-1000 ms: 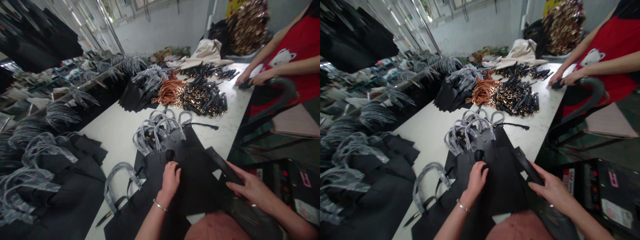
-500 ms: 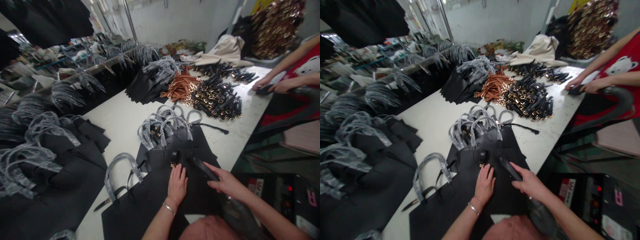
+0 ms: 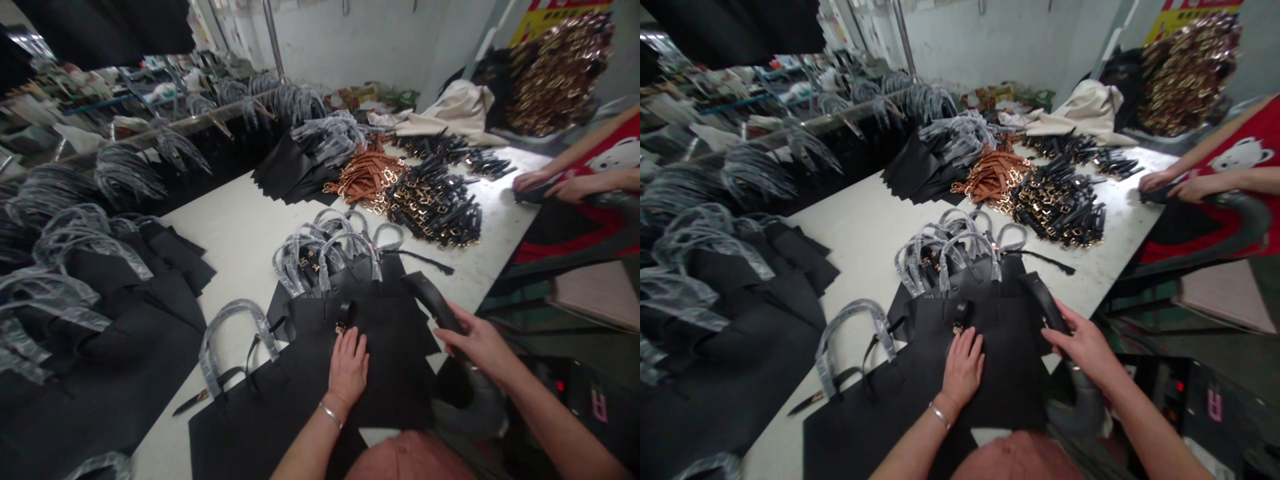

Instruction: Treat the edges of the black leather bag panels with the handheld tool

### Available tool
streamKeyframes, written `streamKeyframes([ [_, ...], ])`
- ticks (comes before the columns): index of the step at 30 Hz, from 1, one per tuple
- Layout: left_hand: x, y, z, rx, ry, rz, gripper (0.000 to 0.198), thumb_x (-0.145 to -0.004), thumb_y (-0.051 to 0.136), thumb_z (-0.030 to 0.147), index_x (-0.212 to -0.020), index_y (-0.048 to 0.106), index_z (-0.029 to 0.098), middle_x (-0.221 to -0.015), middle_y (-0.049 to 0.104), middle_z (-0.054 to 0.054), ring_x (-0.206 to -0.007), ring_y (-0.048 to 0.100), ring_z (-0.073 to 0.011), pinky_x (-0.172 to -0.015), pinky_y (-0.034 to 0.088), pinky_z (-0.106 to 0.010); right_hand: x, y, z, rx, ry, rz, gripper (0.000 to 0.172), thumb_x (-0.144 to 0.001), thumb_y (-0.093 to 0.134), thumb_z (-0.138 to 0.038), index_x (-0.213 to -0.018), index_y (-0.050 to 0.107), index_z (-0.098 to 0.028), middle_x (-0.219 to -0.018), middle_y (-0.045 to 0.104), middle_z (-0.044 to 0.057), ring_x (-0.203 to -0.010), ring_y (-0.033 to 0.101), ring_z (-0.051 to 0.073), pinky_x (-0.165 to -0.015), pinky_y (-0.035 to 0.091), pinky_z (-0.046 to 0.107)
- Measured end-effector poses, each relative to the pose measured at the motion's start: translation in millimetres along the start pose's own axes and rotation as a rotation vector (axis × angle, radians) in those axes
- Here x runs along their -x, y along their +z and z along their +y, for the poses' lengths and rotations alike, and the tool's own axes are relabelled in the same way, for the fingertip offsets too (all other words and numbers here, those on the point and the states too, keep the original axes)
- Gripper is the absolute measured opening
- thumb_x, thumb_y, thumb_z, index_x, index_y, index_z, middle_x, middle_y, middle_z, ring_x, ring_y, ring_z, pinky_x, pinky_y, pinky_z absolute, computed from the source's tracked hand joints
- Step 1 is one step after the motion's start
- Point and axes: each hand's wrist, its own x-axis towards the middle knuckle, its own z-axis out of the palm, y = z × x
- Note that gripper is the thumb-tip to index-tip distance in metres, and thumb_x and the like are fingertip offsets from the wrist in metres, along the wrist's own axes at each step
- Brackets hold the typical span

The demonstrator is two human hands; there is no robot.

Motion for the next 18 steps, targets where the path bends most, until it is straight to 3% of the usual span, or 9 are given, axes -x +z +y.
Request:
streamKeyframes([
  [3,0.1,0.6,-0.5,-0.011,-0.007,-0.012,0.045,-0.092,0.047,0.018,-0.137,0.047,0.019,-0.147,0.044,-0.013,-0.137,0.040,-0.0271,-0.113,0.039,-0.051,5.4,-17.6,7.0,-0.029,0.132,-0.112,0.084,-0.070,0.071,-0.035,-0.145,0.040,-0.015,-0.063,0.057,-0.005,-0.046,0.053,0.013,-0.044,0.041,0.025],
  [6,0.0,1.0,-1.4,-0.007,0.002,-0.005,0.045,-0.092,0.048,0.018,-0.137,0.047,0.019,-0.147,0.045,-0.013,-0.137,0.040,-0.0271,-0.113,0.039,-0.051,1.5,-6.9,13.7,-0.115,0.238,-0.188,0.083,-0.067,0.071,-0.033,-0.143,0.042,-0.016,-0.066,0.058,-0.005,-0.043,0.053,0.012,-0.041,0.040,0.025],
  [9,1.4,1.5,-1.6,0.010,0.012,0.017,0.046,-0.091,0.048,0.017,-0.137,0.046,0.019,-0.146,0.045,-0.013,-0.136,0.041,-0.0267,-0.113,0.039,-0.051,-11.2,7.2,9.6,-0.199,0.196,-0.070,0.082,-0.065,0.074,-0.035,-0.139,0.045,-0.015,-0.066,0.058,-0.005,-0.043,0.053,0.012,-0.042,0.041,0.025],
  [11,3.3,2.2,-1.8,0.036,0.007,0.034,0.045,-0.091,0.049,0.017,-0.136,0.046,0.020,-0.145,0.046,-0.012,-0.135,0.042,-0.0267,-0.113,0.039,-0.051,-16.5,6.2,0.9,-0.195,0.118,0.049,0.082,-0.064,0.075,-0.037,-0.138,0.047,-0.016,-0.066,0.058,-0.005,-0.047,0.053,0.012,-0.044,0.042,0.024],
  [13,3.7,2.5,-3.1,0.088,-0.037,0.087,0.042,-0.091,0.050,0.018,-0.133,0.047,0.019,-0.139,0.051,-0.013,-0.130,0.047,-0.0262,-0.110,0.043,-0.049,-14.6,-1.0,-8.8,-0.131,0.077,0.084,0.084,-0.064,0.076,-0.039,-0.139,0.047,-0.016,-0.067,0.059,-0.004,-0.049,0.054,0.012,-0.046,0.043,0.024],
  [16,-5.4,-0.7,-8.8,0.212,-0.210,0.246,0.034,-0.092,0.051,0.022,-0.125,0.048,0.016,-0.126,0.056,-0.015,-0.120,0.054,-0.0248,-0.100,0.052,-0.041,-0.4,-3.9,-17.9,-0.022,0.078,-0.071,0.088,-0.066,0.074,-0.039,-0.144,0.042,-0.016,-0.068,0.061,-0.004,-0.047,0.052,0.011,-0.045,0.041,0.024],
  [18,-18.9,-6.3,-16.2,0.288,-0.365,0.313,0.034,-0.092,0.053,0.024,-0.124,0.046,0.015,-0.124,0.053,-0.016,-0.113,0.058,-0.0239,-0.093,0.055,-0.038,9.8,8.4,-18.8,0.031,0.107,-0.221,0.089,-0.068,0.070,-0.035,-0.148,0.036,-0.015,-0.067,0.061,-0.004,-0.046,0.051,0.011,-0.044,0.040,0.024],
])
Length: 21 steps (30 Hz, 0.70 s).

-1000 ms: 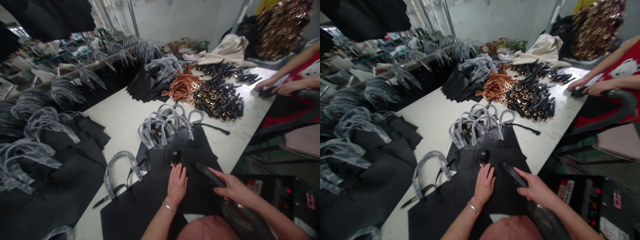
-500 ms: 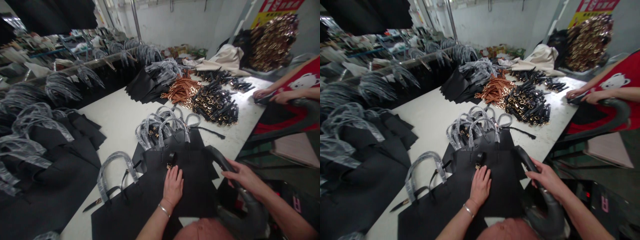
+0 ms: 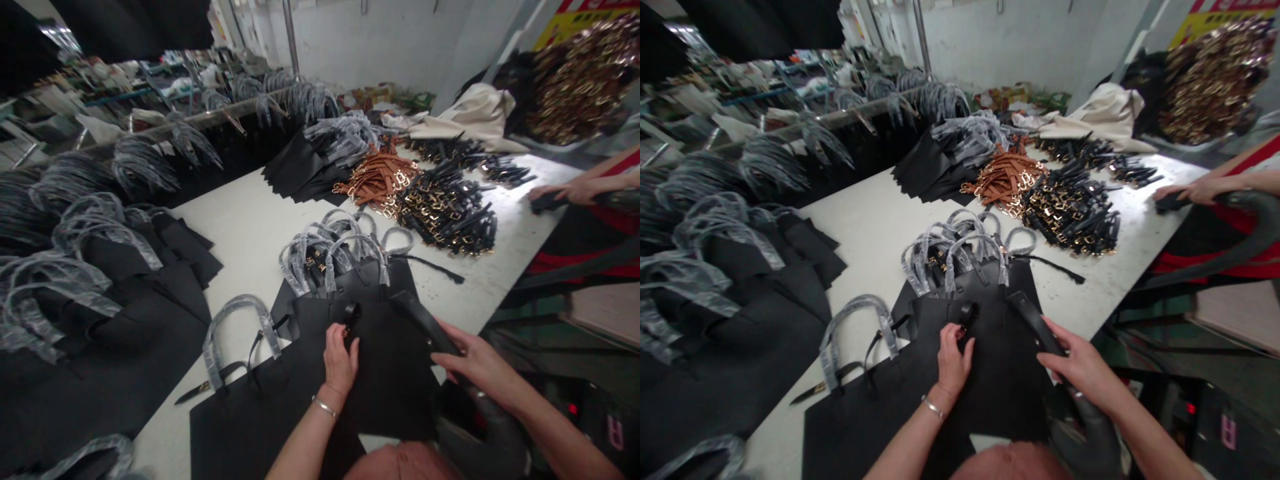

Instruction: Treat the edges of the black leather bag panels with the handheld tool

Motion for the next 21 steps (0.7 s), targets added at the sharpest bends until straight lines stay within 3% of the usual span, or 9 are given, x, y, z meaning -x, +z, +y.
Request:
streamKeyframes([
  [3,-28.9,-5.2,-3.7,0.023,-0.139,-0.058,0.036,-0.090,0.058,0.026,-0.123,0.047,0.015,-0.118,0.053,-0.013,-0.101,0.061,-0.0223,-0.086,0.055,-0.036,-1.8,32.8,2.2,0.105,0.036,-0.154,0.086,-0.070,0.063,-0.028,-0.150,0.033,-0.016,-0.059,0.059,-0.006,-0.046,0.053,0.012,-0.044,0.040,0.022],
  [7,-51.0,-12.0,-15.0,0.017,-0.089,-0.237,0.025,-0.090,0.058,0.026,-0.114,0.054,0.018,-0.106,0.059,-0.007,-0.097,0.061,-0.0213,-0.087,0.051,-0.034,-17.5,60.8,1.1,0.239,-0.010,-0.153,0.081,-0.071,0.062,-0.026,-0.148,0.039,-0.021,-0.058,0.061,-0.006,-0.044,0.056,0.012,-0.044,0.042,0.021],
  [11,-53.4,-13.0,-26.1,0.055,-0.081,-0.275,0.010,-0.091,0.057,0.027,-0.097,0.058,0.019,-0.096,0.059,-0.004,-0.089,0.060,-0.0180,-0.080,0.049,-0.029,-22.8,62.1,-1.9,0.325,-0.050,-0.141,0.078,-0.072,0.062,-0.026,-0.147,0.041,-0.023,-0.056,0.061,-0.007,-0.043,0.056,0.012,-0.045,0.042,0.021],
  [16,-56.8,-13.0,-36.0,0.303,-0.190,-0.326,0.016,-0.086,0.061,0.033,-0.079,0.058,0.018,-0.084,0.057,-0.001,-0.077,0.056,-0.0150,-0.073,0.046,-0.026,-22.6,65.0,-5.1,0.477,-0.073,-0.159,0.075,-0.074,0.060,-0.024,-0.147,0.043,-0.025,-0.059,0.062,-0.006,-0.044,0.057,0.013,-0.046,0.043,0.022],
  [21,-58.9,-11.7,-39.6,0.501,-0.349,-0.392,0.021,-0.081,0.062,0.035,-0.091,0.063,0.017,-0.069,0.059,0.003,-0.055,0.053,-0.0106,-0.051,0.040,-0.020,-28.2,77.3,-12.1,0.605,-0.162,-0.146,0.074,-0.074,0.060,-0.025,-0.146,0.044,-0.023,-0.067,0.068,-0.002,-0.053,0.063,0.016,-0.053,0.044,0.024],
])
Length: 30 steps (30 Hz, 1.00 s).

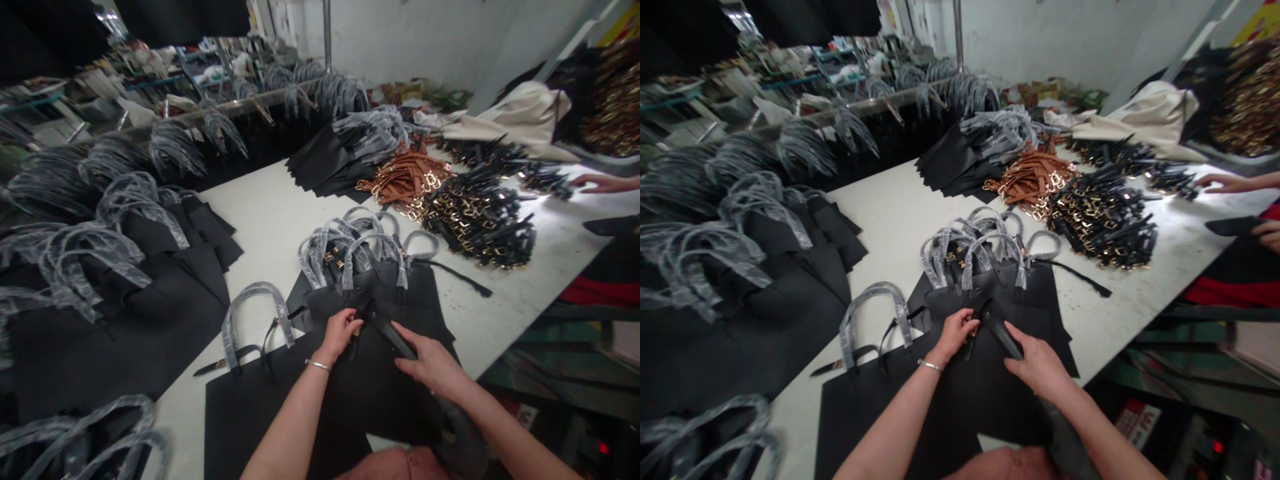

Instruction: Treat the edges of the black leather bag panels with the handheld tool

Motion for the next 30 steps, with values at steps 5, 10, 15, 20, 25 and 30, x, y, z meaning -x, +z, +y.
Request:
streamKeyframes([
  [5,-0.8,2.5,-0.7,0.108,-0.059,0.020,0.024,-0.073,0.067,0.038,-0.075,0.062,0.015,-0.058,0.054,0.004,-0.049,0.047,-0.0085,-0.047,0.033,-0.019,8.4,7.5,4.6,0.070,-0.055,-0.011,0.073,-0.071,0.059,-0.023,-0.144,0.048,-0.023,-0.094,0.073,0.003,-0.074,0.068,0.020,-0.066,0.048,0.027],
  [10,0.8,-0.6,4.9,0.208,-0.054,0.052,0.029,-0.069,0.070,0.039,-0.061,0.058,0.014,-0.055,0.050,0.005,-0.053,0.044,-0.0082,-0.050,0.030,-0.020,7.9,9.1,2.0,0.070,-0.062,0.075,0.071,-0.075,0.058,-0.030,-0.145,0.046,-0.021,-0.081,0.072,0.002,-0.069,0.066,0.022,-0.066,0.047,0.029],
  [15,11.5,3.4,10.0,0.340,-0.080,0.082,0.028,-0.068,0.072,0.039,-0.065,0.061,0.013,-0.055,0.053,0.003,-0.053,0.046,-0.0089,-0.053,0.035,-0.021,34.1,-7.2,10.9,-0.253,0.080,0.018,0.081,-0.074,0.059,-0.034,-0.150,0.035,-0.021,-0.073,0.069,-0.002,-0.050,0.056,0.016,-0.049,0.042,0.026],
  [20,35.1,17.7,17.6,0.508,-0.071,-0.029,0.025,-0.066,0.071,0.033,-0.079,0.068,0.011,-0.067,0.064,-0.002,-0.061,0.057,-0.0116,-0.063,0.045,-0.023,56.8,-11.3,10.9,-0.402,0.120,-0.133,0.083,-0.071,0.061,-0.030,-0.150,0.035,-0.019,-0.073,0.068,-0.002,-0.048,0.052,0.011,-0.047,0.040,0.023],
  [25,54.5,32.6,20.4,0.581,-0.078,-0.042,0.027,-0.068,0.070,0.031,-0.085,0.068,0.010,-0.067,0.064,-0.003,-0.061,0.059,-0.0127,-0.064,0.047,-0.025,46.6,-0.2,-3.7,-0.424,0.108,-0.130,0.087,-0.070,0.063,-0.031,-0.151,0.033,-0.017,-0.074,0.067,-0.002,-0.047,0.051,0.011,-0.046,0.039,0.024],
  [30,61.9,45.6,19.7,0.689,-0.097,0.096,0.042,-0.064,0.072,0.027,-0.103,0.064,0.012,-0.078,0.063,-0.002,-0.068,0.060,-0.0141,-0.067,0.050,-0.028,50.8,-1.3,-2.3,-0.410,0.099,-0.159,0.085,-0.071,0.063,-0.032,-0.150,0.034,-0.019,-0.083,0.069,0.000,-0.047,0.050,0.010,-0.046,0.038,0.024],
])
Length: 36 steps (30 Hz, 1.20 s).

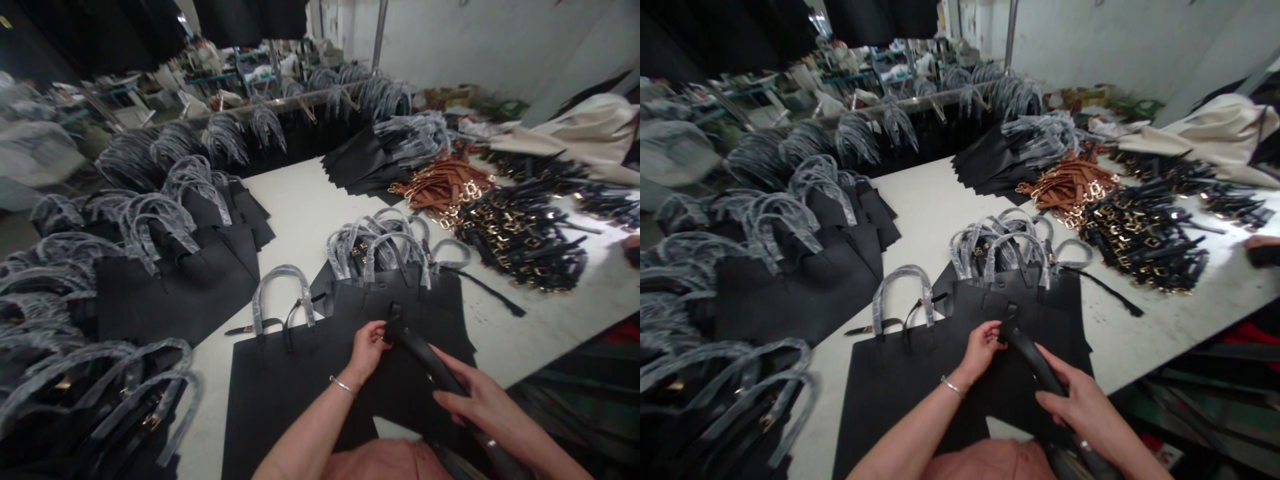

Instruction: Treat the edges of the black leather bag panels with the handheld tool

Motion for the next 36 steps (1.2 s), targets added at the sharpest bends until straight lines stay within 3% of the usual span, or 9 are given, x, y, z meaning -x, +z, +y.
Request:
streamKeyframes([
  [3,9.5,5.1,-2.4,-0.086,0.053,-0.003,0.036,-0.076,0.062,0.025,-0.111,0.061,0.014,-0.081,0.062,-0.003,-0.071,0.058,-0.0141,-0.069,0.050,-0.029,0.8,-0.6,-0.3,-0.016,0.014,0.020,0.087,-0.069,0.064,-0.034,-0.150,0.035,-0.018,-0.081,0.068,0.000,-0.047,0.050,0.010,-0.046,0.038,0.024],
  [7,24.3,3.7,0.8,-0.393,0.270,0.158,0.041,-0.083,0.055,0.017,-0.123,0.050,0.016,-0.103,0.058,-0.009,-0.088,0.058,-0.0174,-0.083,0.049,-0.034,-4.0,1.4,-3.3,-0.040,0.007,0.129,0.094,-0.067,0.066,-0.038,-0.151,0.031,-0.019,-0.089,0.068,0.001,-0.048,0.051,0.011,-0.046,0.039,0.025],
  [11,28.0,-7.4,5.7,-0.610,0.417,0.097,0.026,-0.090,0.047,0.020,-0.112,0.060,0.018,-0.112,0.056,-0.011,-0.104,0.055,-0.0211,-0.096,0.045,-0.039,2.0,-1.9,6.3,-0.049,0.000,0.071,0.090,-0.070,0.065,-0.037,-0.151,0.031,-0.020,-0.091,0.069,0.000,-0.050,0.049,0.010,-0.048,0.040,0.025],
  [14,22.8,-9.8,5.6,-0.420,0.175,0.145,0.030,-0.092,0.047,0.036,-0.104,0.065,0.015,-0.097,0.063,-0.011,-0.088,0.061,-0.0208,-0.076,0.051,-0.035,11.4,-5.9,19.5,-0.041,0.011,0.073,0.090,-0.070,0.066,-0.036,-0.151,0.031,-0.018,-0.090,0.070,0.001,-0.051,0.047,0.010,-0.048,0.038,0.025],
  [16,19.1,-6.3,4.6,-0.164,-0.041,0.174,0.040,-0.086,0.055,0.048,-0.100,0.066,0.012,-0.091,0.065,-0.011,-0.078,0.063,-0.0195,-0.060,0.049,-0.028,16.3,-7.1,24.5,-0.074,0.021,0.048,0.093,-0.070,0.067,-0.037,-0.152,0.028,-0.017,-0.092,0.069,0.002,-0.051,0.046,0.010,-0.048,0.038,0.025],
  [18,17.6,-0.8,4.5,0.045,-0.151,0.155,0.049,-0.078,0.064,0.055,-0.099,0.066,0.010,-0.088,0.066,-0.011,-0.073,0.062,-0.0173,-0.055,0.045,-0.024,18.8,-6.7,23.8,-0.105,0.034,0.001,0.096,-0.069,0.067,-0.037,-0.153,0.025,-0.015,-0.090,0.069,0.003,-0.050,0.045,0.010,-0.048,0.037,0.025],
  [23,21.0,9.3,10.0,0.170,-0.214,0.091,0.055,-0.066,0.075,0.057,-0.092,0.070,0.008,-0.074,0.064,-0.007,-0.061,0.055,-0.0109,-0.053,0.040,-0.021,15.5,-4.9,9.5,-0.153,0.052,-0.047,0.094,-0.068,0.067,-0.035,-0.152,0.028,-0.016,-0.086,0.065,0.001,-0.049,0.048,0.009,-0.049,0.037,0.025],
  [30,23.1,11.5,15.2,0.191,-0.224,0.084,0.051,-0.067,0.076,0.053,-0.091,0.070,0.009,-0.067,0.062,-0.003,-0.050,0.046,-0.0060,-0.049,0.037,-0.019,13.2,-6.1,17.2,-0.172,0.032,-0.118,0.086,-0.071,0.067,-0.031,-0.150,0.032,-0.022,-0.090,0.064,0.000,-0.049,0.051,0.009,-0.048,0.037,0.025],
  [36,18.0,3.6,12.1,0.050,-0.200,0.010,0.049,-0.082,0.058,0.054,-0.099,0.062,0.009,-0.086,0.065,-0.010,-0.067,0.061,-0.0136,-0.057,0.046,-0.023,4.6,-13.0,12.3,-0.200,-0.026,0.143,0.094,-0.071,0.072,-0.041,-0.151,0.029,-0.019,-0.082,0.064,-0.002,-0.053,0.051,0.011,-0.051,0.043,0.026],
])
